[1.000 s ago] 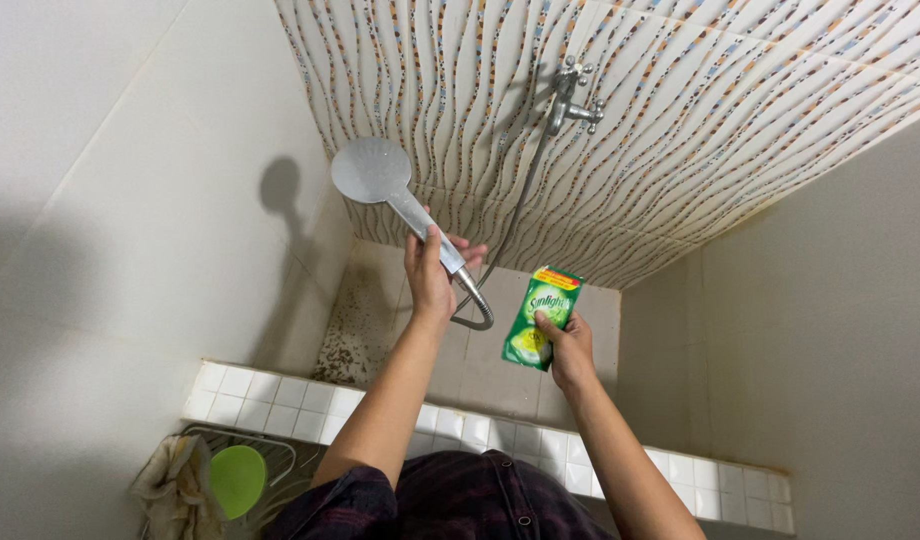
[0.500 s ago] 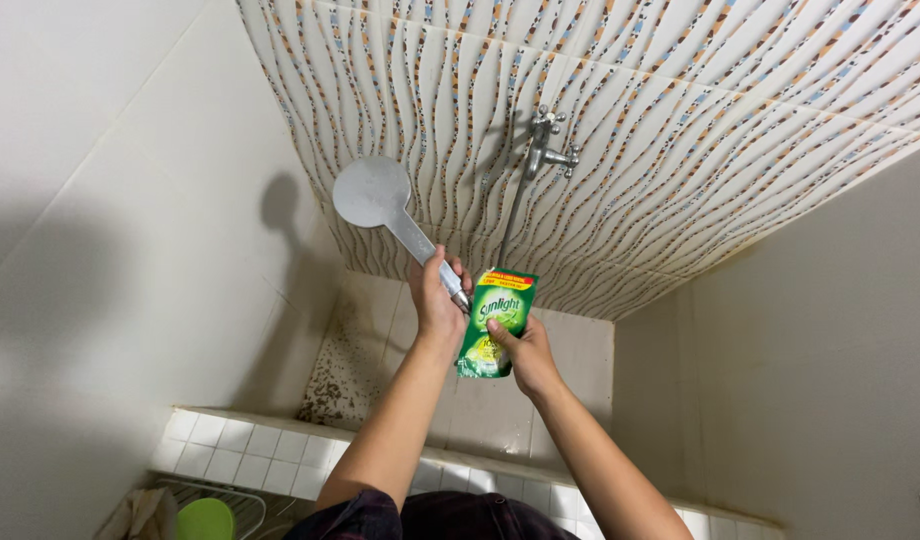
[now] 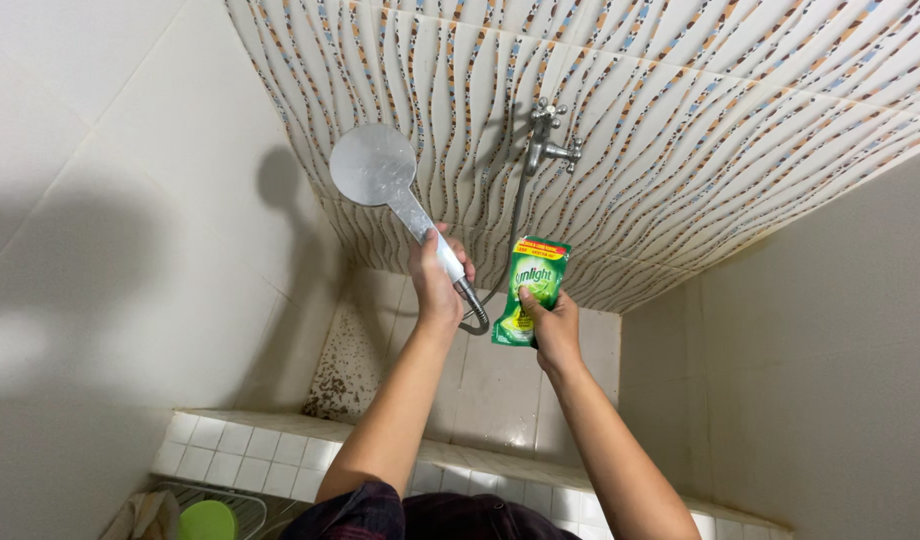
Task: The person picks up a green detergent packet and a shower head, then rubs the packet against the shower head while water runs. Afterward, they use a cloth to wipe the shower head and surrounding area.
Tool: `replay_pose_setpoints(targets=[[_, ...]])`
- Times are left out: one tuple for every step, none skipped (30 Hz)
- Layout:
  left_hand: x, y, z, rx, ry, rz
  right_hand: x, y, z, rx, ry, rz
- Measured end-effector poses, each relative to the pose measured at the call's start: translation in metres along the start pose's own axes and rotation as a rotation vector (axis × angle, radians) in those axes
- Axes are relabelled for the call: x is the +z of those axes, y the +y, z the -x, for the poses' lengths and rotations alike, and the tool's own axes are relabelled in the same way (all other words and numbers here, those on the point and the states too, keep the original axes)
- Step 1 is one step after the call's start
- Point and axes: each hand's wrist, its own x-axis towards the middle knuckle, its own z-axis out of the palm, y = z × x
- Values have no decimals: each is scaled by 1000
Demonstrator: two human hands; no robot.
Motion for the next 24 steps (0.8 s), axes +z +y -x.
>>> replay_pose_setpoints(targets=[[0, -1, 0, 8, -9, -20, 1, -3, 0, 39, -21, -28], [-1, -4, 1, 17, -17, -40, 3, -5, 2, 78, -41, -55], [-1, -7, -1, 16, -20, -4, 7, -6, 2, 116, -65, -84], [-1, -10, -3, 15, -24, 31, 12, -6, 3, 72, -80, -17], [-2, -14, -4, 11, -26, 66, 18, -5, 6, 29, -92, 50], [-4, -15, -7, -9, -56, 89, 23, -4, 8, -13, -104, 116], [-6, -16, -8, -31, -86, 113, 25, -5, 10, 0, -109, 140], [-8, -17, -7, -52, -116, 136, 26, -6, 11, 13, -115, 163], [-10, -16, -7, -29, -113, 95, 29, -7, 13, 26, -124, 184], [-11, -15, -6, -5, -110, 54, 30, -8, 15, 34, -111, 181], [-9, -14, -5, 19, -111, 14, 32, -11, 15, 38, -98, 177], [-7, -14, -3, 53, -104, -8, 34, -14, 16, 42, -85, 174], [-3, -15, 0, 85, -96, -28, 35, -16, 16, 36, -76, 142], [0, -16, 3, 117, -88, -48, 37, -19, 17, 31, -67, 111], [1, -16, 4, 104, -70, -35, 39, -22, 17, 26, -59, 80], [2, -16, 5, 90, -53, -21, 42, -24, 17, -16, -70, 70], [2, -17, 6, 75, -34, -7, 44, -27, 18, -57, -79, 62], [0, -17, 7, 65, -53, 0, 45, -28, 20, -98, -89, 53], [-2, -17, 6, 56, -75, 8, 47, -31, 21, -112, -99, 65], [-3, -18, 6, 46, -97, 15, 49, -33, 22, -126, -109, 76], [-5, -19, 7, 78, -120, -7, 51, -35, 24, -139, -119, 87], [-6, -21, 9, 110, -142, -29, 53, -38, 24, -147, -116, 122], [-7, -23, 11, 143, -165, -51, 55, -40, 25, -154, -113, 158], [-6, -24, 13, 137, -144, -71, 57, -42, 25, -162, -110, 193]])
